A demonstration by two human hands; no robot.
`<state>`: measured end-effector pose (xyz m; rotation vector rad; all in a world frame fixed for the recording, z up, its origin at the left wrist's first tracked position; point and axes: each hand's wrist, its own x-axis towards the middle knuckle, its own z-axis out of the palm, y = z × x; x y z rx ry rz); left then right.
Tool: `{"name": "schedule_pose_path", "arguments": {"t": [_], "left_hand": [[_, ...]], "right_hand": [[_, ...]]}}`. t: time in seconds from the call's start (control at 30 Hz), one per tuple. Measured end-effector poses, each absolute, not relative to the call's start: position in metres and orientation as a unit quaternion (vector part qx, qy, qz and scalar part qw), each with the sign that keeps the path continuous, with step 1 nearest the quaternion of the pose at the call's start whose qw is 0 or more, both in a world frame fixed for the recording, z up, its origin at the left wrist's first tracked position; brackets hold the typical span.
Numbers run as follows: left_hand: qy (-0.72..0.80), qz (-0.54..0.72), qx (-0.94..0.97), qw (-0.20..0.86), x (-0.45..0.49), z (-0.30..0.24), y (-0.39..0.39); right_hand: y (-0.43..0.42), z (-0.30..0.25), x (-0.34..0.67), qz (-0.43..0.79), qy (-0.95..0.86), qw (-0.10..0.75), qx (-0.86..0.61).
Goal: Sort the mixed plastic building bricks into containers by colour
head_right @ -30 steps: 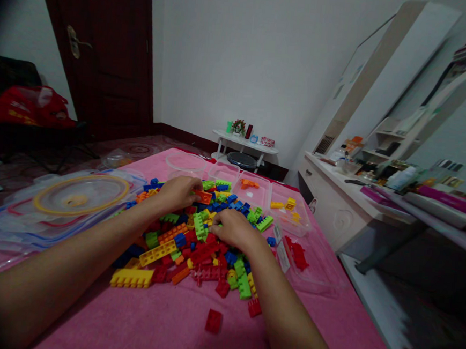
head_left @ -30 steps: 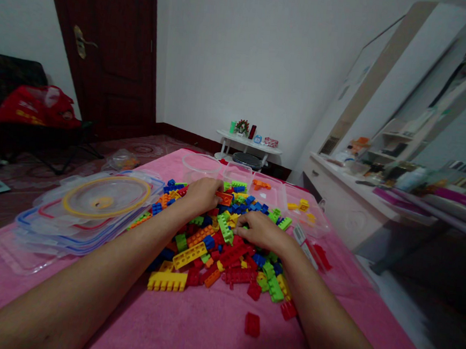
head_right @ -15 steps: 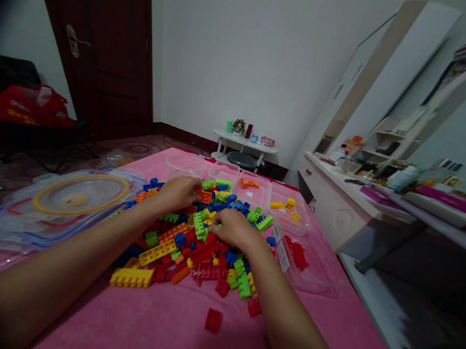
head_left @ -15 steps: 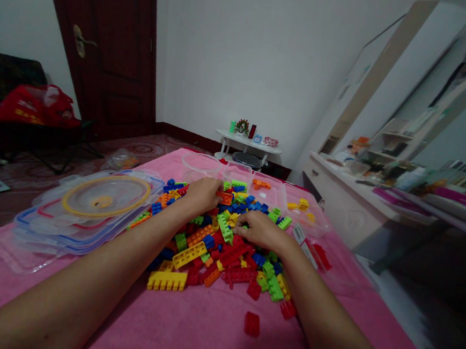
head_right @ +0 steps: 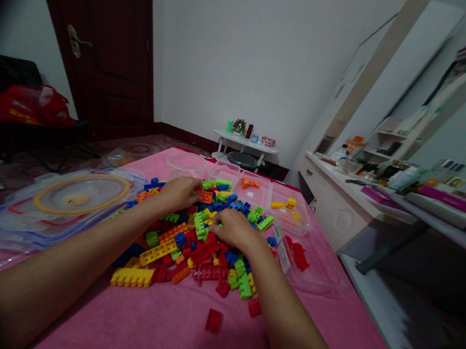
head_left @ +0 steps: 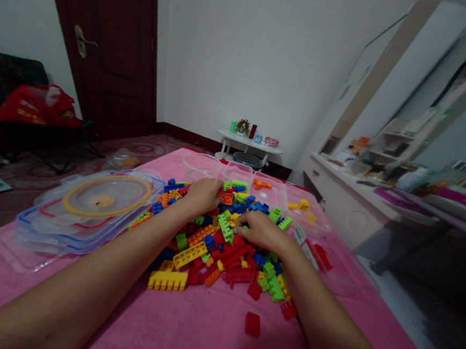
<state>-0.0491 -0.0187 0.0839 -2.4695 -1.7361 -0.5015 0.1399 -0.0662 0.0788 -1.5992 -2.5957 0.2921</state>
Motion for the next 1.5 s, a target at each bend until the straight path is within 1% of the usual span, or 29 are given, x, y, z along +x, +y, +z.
{"name": "schedule_pose_path", "arguments": {"t": [1.5], "left_hand": [[-0.560,-0.160,-0.812,0.049,-0.0479,0.0838,-0.0218]], "right_hand": [[-0.0673,0.0782,0.1372,0.070,-0.847,0.031,-0.527]]}}
